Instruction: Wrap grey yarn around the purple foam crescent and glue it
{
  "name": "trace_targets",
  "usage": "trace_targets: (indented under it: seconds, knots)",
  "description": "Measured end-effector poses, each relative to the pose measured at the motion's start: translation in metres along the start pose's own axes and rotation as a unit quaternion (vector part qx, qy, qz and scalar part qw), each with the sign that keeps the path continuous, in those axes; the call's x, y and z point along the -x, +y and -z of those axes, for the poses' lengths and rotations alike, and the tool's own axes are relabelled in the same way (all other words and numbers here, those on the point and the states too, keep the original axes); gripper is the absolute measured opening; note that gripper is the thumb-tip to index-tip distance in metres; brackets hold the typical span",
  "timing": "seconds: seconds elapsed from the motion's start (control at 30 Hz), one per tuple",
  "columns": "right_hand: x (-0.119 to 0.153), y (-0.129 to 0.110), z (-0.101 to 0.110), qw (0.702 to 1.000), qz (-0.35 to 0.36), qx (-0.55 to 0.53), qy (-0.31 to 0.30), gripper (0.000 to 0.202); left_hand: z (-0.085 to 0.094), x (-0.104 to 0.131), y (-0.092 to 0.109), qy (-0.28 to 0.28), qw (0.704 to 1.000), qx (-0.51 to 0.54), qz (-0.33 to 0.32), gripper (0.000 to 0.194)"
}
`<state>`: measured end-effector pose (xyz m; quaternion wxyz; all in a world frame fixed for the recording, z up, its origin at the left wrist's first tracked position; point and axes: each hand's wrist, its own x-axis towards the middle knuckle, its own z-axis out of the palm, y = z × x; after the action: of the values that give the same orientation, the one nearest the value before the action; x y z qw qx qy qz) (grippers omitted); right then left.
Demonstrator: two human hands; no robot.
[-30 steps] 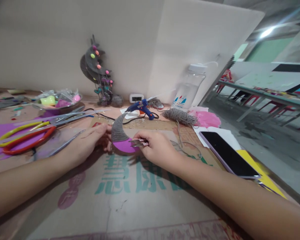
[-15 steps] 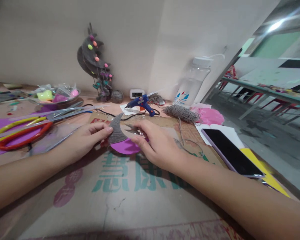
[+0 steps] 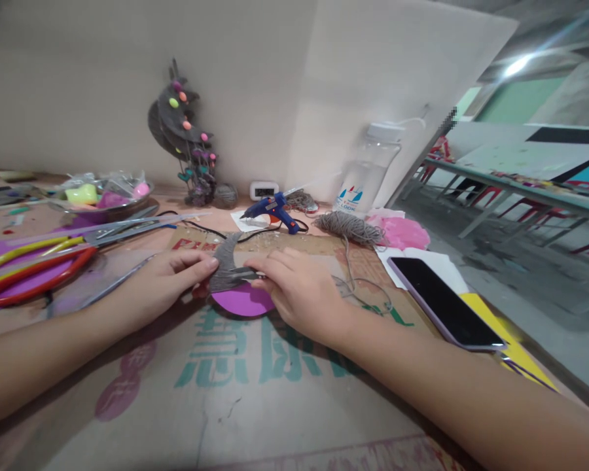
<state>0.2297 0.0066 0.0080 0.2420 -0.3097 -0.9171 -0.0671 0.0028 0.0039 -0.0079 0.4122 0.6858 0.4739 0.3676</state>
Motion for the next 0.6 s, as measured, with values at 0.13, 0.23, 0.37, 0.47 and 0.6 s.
trace_targets:
  seconds: [0.13, 0.23, 0.37, 0.47, 0.6]
  knots:
    - [-0.0013, -0.0044, -0.0014, 0.999, 0.038, 0.027, 0.018, 0.024, 0.0008, 0.0002, 0.0024, -0.007, 1.0, -0.023, 0.006, 0.041]
    - [-0.0017, -0.0077, -0.0021, 0.999, 0.038, 0.033, 0.014, 0.023, 0.0014, 0.0, 0.0041, -0.007, 1.0, -0.022, 0.018, 0.04]
    - [-0.0015, -0.0088, -0.0027, 1.0, 0.011, 0.029, -0.004, 0.022, 0.0012, -0.0009, 0.0037, -0.008, 1.0, -0.009, 0.023, 0.037]
    - [-0.001, -0.0078, -0.0034, 1.0, -0.006, 0.024, -0.002, 0.022, 0.0008, -0.002, 0.0013, -0.025, 0.999, 0.042, 0.016, 0.036]
    - [0.0008, -0.0058, -0.004, 1.0, -0.025, 0.004, 0.007, 0.021, 0.0003, -0.0027, -0.003, -0.045, 0.994, 0.094, 0.011, 0.035]
